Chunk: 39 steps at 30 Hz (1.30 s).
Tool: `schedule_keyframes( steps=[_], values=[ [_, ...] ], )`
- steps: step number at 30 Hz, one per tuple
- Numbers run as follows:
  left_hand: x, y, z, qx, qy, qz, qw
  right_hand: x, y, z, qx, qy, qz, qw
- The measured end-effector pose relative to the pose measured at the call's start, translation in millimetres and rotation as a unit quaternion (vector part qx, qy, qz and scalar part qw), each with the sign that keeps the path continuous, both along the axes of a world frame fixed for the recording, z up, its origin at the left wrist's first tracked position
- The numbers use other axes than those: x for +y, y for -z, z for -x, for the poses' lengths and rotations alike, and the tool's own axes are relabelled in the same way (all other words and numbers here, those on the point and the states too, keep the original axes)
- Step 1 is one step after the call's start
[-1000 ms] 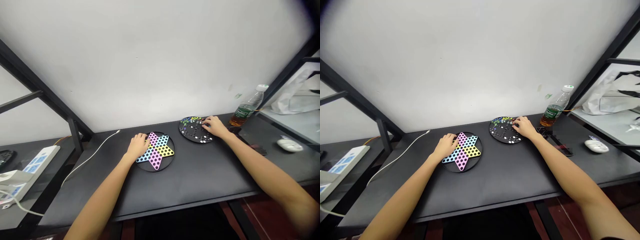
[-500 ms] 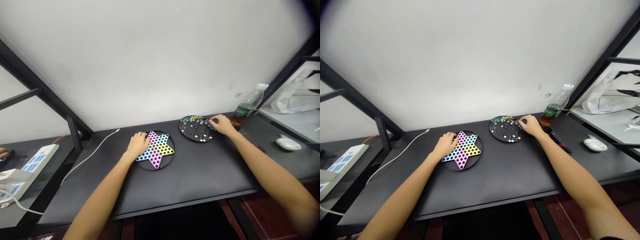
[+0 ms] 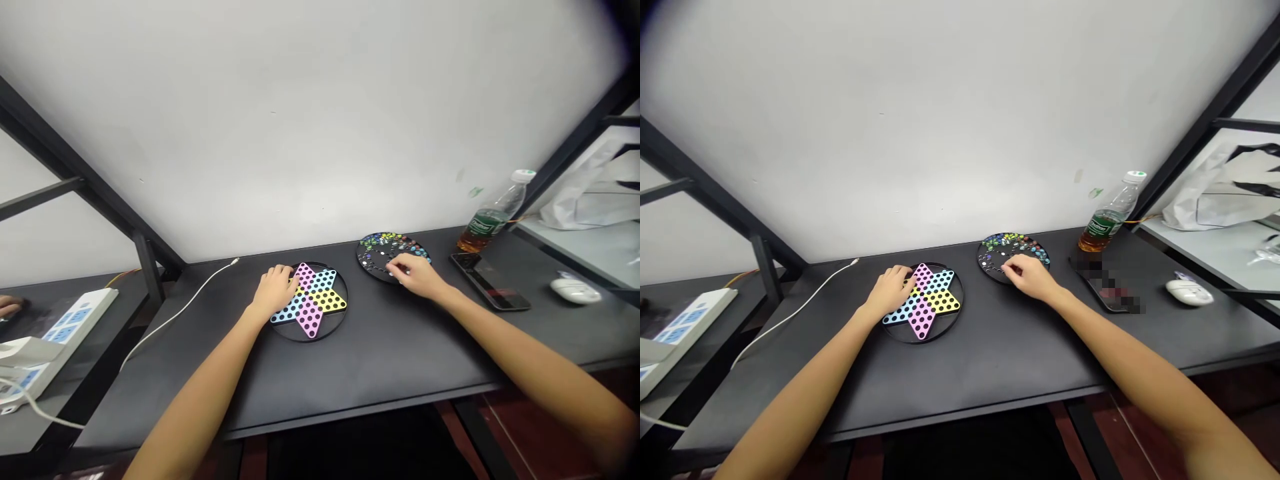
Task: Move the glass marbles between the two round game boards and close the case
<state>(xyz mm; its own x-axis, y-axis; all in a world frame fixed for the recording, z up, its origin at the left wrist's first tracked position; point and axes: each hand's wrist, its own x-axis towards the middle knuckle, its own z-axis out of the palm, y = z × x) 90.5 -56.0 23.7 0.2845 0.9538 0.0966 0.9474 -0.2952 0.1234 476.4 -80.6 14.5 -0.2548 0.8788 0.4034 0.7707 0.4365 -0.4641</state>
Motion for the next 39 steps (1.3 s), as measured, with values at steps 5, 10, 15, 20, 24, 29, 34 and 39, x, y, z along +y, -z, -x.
schedule_keyframes(
  steps=[5, 10, 15, 20, 24, 29, 34, 39],
  values=[
    [8.4, -2.4, 4.7, -0.085, -0.012, 0.049, 0.995, -27.4, 6.6, 63.2, -0.045, -0.183, 0.002, 0.982],
    [27.2, -2.3, 47.0, -0.159, 0.052, 0.089, 0.982, -30.0, 15.6, 82.8, -0.088, -0.175, 0.007, 0.981],
    [24.7, 13.2, 107.7, -0.046, 0.011, 0.006, 0.999, -7.7, 23.2, 95.9, -0.137, -0.134, 0.016, 0.981],
    [-0.6, 23.4, 119.2, 0.021, -0.053, 0.022, 0.998, 27.1, 28.8, 120.5, -0.166, -0.098, 0.024, 0.981],
    [-5.9, 23.9, 113.2, 0.035, -0.081, 0.046, 0.995, 50.9, 31.8, 135.3, -0.158, -0.073, 0.042, 0.984],
    [0.2, 23.2, 114.3, 0.031, -0.083, 0.057, 0.994, 61.1, 34.7, 139.2, -0.157, -0.046, 0.054, 0.985],
    [2.1, 23.3, 115.3, 0.029, -0.087, 0.063, 0.994, 59.7, 36.4, 137.6, -0.159, -0.044, 0.050, 0.985],
    [3.5, 25.9, 116.6, 0.029, -0.085, 0.061, 0.994, 59.6, 36.0, 137.3, -0.160, -0.046, 0.047, 0.985]
  ],
)
